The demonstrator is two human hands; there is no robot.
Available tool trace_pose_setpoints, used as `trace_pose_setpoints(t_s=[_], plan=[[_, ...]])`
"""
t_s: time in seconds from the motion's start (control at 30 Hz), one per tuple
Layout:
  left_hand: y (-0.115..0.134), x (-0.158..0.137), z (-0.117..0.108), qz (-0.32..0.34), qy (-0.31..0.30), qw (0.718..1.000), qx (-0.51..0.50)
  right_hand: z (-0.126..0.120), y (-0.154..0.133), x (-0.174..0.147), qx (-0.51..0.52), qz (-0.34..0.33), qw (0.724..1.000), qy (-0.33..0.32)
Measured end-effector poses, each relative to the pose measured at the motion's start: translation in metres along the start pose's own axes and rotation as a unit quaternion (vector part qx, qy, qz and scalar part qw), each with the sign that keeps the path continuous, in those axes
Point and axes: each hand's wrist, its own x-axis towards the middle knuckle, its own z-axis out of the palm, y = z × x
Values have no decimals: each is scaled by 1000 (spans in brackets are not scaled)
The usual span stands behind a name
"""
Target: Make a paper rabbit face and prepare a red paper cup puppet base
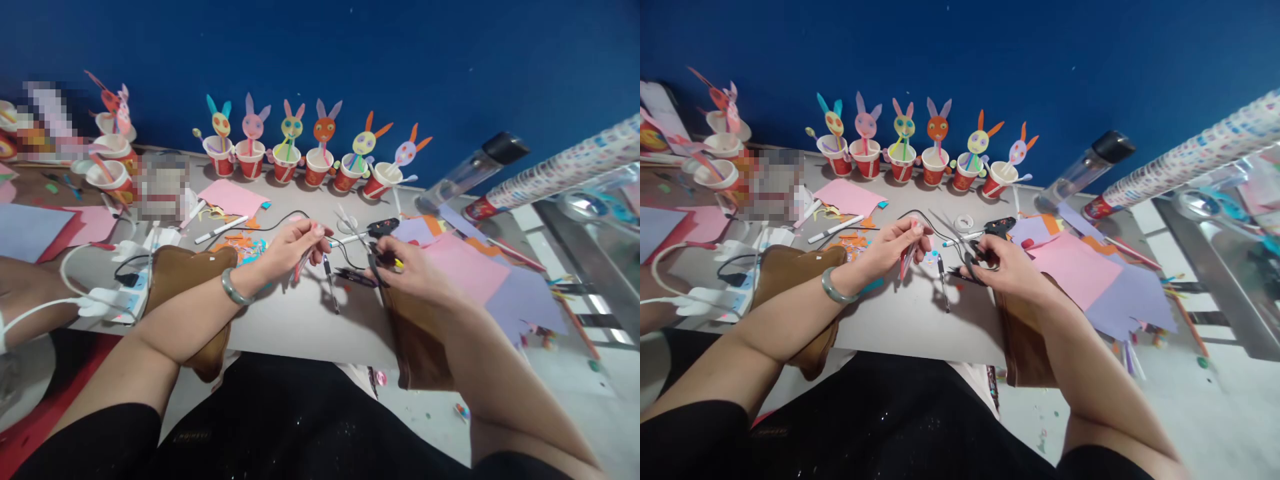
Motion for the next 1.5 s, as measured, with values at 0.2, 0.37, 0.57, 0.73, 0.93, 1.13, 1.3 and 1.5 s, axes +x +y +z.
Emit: trace_pose_setpoints(t_s=[0.2,0.37,0.57,0.73,0.93,1.13,1.3,1.5], plan=[[-2,-3,0,-1,-29,999,43,0,-10,14,-24,-62,993,-93],[-2,-5,-1,3,-29,997,72,-5,-10,16,-68,-77,989,-110],[-4,-5,0,-1,-23,997,73,-8,-11,18,-70,-80,988,-113],[-5,-4,0,-1,-29,997,74,-10,-14,17,-32,-66,987,-143],[-5,-5,1,-4,-32,996,82,-8,-11,13,-22,-59,988,-139],[-1,-5,2,-15,-21,996,86,-7,-11,14,5,-58,988,-146],[1,-4,2,-36,-25,996,74,-8,-12,16,20,-51,986,-158],[0,-4,2,-15,-37,997,62,-3,-5,18,53,-28,984,-169]])
